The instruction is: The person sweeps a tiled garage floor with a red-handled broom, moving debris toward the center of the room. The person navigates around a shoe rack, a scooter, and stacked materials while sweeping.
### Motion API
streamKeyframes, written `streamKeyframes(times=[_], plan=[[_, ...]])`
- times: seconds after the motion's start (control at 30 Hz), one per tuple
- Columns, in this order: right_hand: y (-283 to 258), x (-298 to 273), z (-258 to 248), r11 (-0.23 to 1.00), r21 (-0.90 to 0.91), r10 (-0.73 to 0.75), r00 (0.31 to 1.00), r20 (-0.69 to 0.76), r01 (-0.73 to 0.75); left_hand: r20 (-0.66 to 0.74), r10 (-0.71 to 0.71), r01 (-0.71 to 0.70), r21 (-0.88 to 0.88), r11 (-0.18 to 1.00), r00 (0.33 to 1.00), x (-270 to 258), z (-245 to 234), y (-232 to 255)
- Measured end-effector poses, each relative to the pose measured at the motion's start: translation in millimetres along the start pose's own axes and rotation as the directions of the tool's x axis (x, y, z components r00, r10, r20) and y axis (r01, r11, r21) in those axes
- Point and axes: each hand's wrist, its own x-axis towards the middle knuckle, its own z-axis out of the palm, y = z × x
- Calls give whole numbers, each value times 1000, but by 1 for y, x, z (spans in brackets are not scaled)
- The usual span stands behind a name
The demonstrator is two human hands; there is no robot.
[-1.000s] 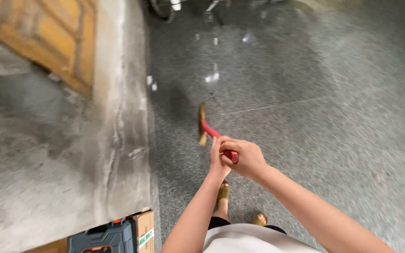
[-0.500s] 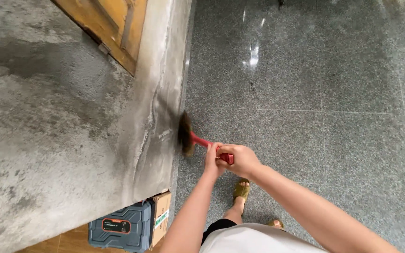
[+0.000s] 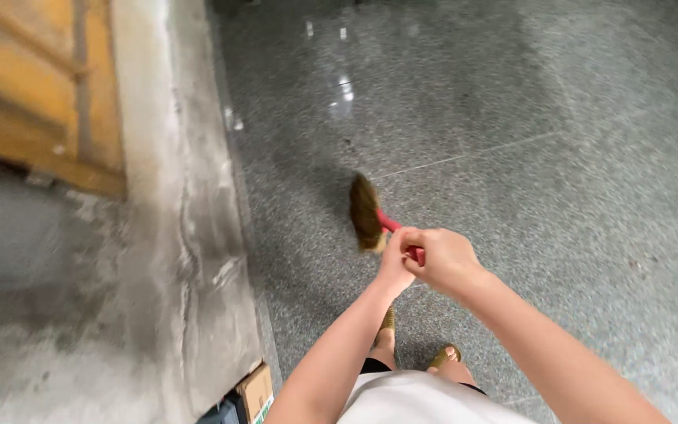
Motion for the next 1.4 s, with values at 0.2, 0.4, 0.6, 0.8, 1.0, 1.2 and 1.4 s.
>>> streamKeyframes(times=[0.2, 0.4, 0.6, 0.8, 1.0, 1.2, 1.4], plan=[[71, -37, -28, 976, 55, 213, 976, -33, -211, 342, 154, -193, 84, 978, 927, 22, 83, -73], [107, -38, -9, 954, 117, 289, 950, -118, -276, 513, -38, -132, 292, 947, 858, 5, 119, -28], [104, -26, 6, 975, 22, 220, 961, -165, -220, 546, -184, 180, 60, 982, 817, -10, 124, 50], [55, -10, -17, 997, 28, 80, 976, -203, -76, 475, -234, 330, -129, 935, 848, -15, 92, 145], [-19, 9, -40, 992, 6, -124, 972, -198, 128, 178, -132, 66, 336, 940, 975, -1, 17, 169], [-77, 44, -22, 925, 98, -344, 919, -193, 367, -124, -54, 120, 615, 779, 991, 29, -85, 143], [-130, 84, -2, 830, 222, -499, 859, -113, 512, -436, -116, 49, -160, 986, 893, 3, -134, 212]])
